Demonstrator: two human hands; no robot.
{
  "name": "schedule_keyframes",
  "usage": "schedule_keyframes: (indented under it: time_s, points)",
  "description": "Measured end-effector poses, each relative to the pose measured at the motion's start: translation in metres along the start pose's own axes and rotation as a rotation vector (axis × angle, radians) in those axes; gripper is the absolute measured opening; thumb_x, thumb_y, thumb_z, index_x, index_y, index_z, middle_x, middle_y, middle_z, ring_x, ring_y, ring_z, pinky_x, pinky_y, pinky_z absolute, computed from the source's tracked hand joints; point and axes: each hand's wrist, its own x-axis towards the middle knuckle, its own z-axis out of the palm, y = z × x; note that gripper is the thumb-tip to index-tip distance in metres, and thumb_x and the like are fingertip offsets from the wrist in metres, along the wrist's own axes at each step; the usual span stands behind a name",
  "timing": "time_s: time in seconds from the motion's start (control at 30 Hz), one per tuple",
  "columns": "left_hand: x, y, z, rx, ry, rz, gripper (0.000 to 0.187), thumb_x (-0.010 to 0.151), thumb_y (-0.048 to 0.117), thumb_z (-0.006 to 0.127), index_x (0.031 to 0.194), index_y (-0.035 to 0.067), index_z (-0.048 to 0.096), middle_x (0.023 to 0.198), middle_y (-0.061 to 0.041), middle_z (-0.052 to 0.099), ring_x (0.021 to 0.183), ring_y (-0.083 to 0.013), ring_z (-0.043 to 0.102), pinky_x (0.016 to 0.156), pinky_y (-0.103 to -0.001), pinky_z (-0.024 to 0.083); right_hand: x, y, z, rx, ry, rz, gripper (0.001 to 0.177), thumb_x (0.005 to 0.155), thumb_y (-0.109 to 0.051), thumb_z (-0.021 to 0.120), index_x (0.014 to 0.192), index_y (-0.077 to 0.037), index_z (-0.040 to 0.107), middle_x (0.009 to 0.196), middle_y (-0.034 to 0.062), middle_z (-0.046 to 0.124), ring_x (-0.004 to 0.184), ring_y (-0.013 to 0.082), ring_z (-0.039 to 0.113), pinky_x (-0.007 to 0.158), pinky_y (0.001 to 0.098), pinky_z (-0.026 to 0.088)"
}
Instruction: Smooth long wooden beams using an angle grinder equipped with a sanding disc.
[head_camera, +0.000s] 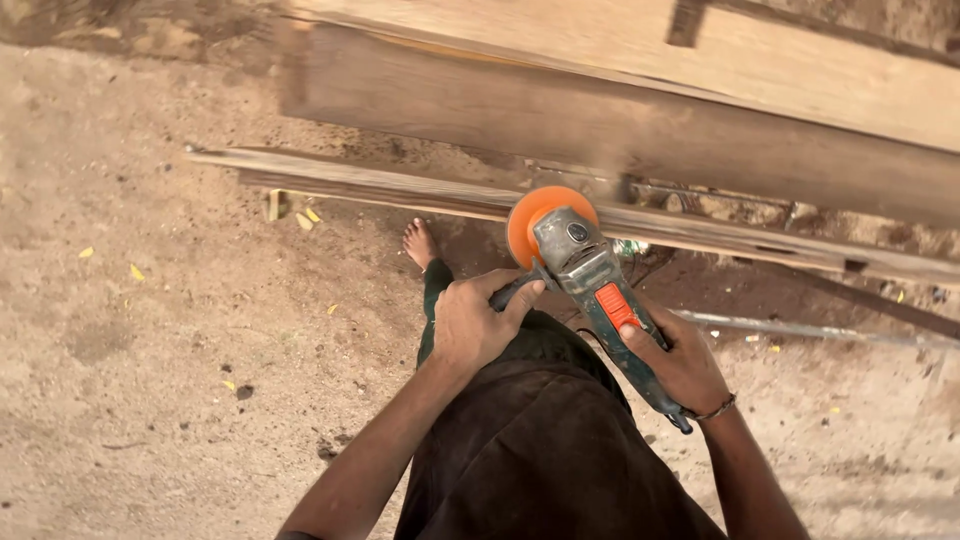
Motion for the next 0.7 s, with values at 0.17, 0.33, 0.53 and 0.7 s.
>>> schedule_keyframes:
  time_s: [0.17,0.33,0.53,0.7]
  points:
    - [0.004,0.025,0.042,0.01,-0.028,0.012,0.04,0.089,0.045,0.074,0.106,0.009,0.08,0.071,-0.008,0.077,0.057,-0.0169,0.073,0.056,-0.033,0.056,-0.013,0.035,-0.031,0.082,0.0,-0.053,0.059,0.095,-0.033,0.065,0.145,-0.003,0.057,0.118,0.0105,0.076,0.103,0.0166,0.069,0.091,0.0334,0.055]
    - [0.006,0.043,0.087,0.033,-0.077,0.02,0.038,0.089,0.045,0.075,0.101,0.01,0.081,0.07,-0.008,0.076,0.056,-0.0174,0.072,0.055,-0.033,0.056,-0.031,0.072,-0.062,0.103,0.055,-0.064,0.056,0.096,-0.03,0.066,0.143,-0.001,0.058,0.126,0.0113,0.072,0.11,0.0164,0.066,0.095,0.0331,0.052]
    - [0.01,0.068,0.14,0.043,-0.138,0.064,0.038,0.088,0.044,0.075,0.102,0.01,0.08,0.065,-0.006,0.074,0.054,-0.0162,0.07,0.054,-0.034,0.054,-0.052,0.104,-0.099,0.164,0.101,-0.007,0.057,0.096,-0.03,0.065,0.145,-0.002,0.057,0.123,0.0112,0.073,0.106,0.0161,0.066,0.092,0.0317,0.053]
    - [0.024,0.089,0.181,0.114,-0.237,0.08,0.039,0.089,0.045,0.075,0.102,0.01,0.08,0.061,-0.004,0.07,0.051,-0.0166,0.067,0.052,-0.035,0.052,-0.063,0.13,-0.126,0.175,0.183,0.086,0.062,0.094,-0.034,0.064,0.148,-0.006,0.054,0.115,0.0093,0.075,0.098,0.015,0.07,0.084,0.0318,0.057]
